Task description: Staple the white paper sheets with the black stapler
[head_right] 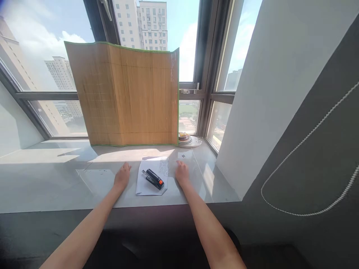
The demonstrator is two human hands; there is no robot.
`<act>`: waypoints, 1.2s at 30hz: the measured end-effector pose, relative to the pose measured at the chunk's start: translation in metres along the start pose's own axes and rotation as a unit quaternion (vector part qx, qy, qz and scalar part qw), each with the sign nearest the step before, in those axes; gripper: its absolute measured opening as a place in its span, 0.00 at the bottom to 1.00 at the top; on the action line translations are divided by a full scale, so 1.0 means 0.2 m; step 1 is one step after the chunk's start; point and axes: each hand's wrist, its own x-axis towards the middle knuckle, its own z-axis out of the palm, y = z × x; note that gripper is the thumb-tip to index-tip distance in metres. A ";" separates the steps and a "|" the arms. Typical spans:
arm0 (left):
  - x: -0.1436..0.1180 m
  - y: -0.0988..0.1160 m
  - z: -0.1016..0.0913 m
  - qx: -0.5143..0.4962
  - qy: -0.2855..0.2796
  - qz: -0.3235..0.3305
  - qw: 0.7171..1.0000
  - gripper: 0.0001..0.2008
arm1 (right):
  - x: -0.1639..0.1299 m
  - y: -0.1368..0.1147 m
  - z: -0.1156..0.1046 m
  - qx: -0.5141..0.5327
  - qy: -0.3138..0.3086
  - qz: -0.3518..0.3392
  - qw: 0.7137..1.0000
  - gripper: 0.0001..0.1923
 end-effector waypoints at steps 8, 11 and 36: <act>-0.27 0.21 -0.04 -0.122 0.036 0.146 0.981 0.13 | -0.21 -0.28 -0.02 0.326 0.021 -0.229 0.917 0.09; -0.27 0.20 -0.05 -0.137 0.018 0.187 0.973 0.15 | -0.25 -0.29 -0.02 0.299 -0.066 -0.254 0.918 0.18; -0.23 0.16 -0.01 -0.249 -0.033 0.277 0.928 0.05 | -0.23 -0.22 0.09 0.142 -0.089 -0.297 0.940 0.21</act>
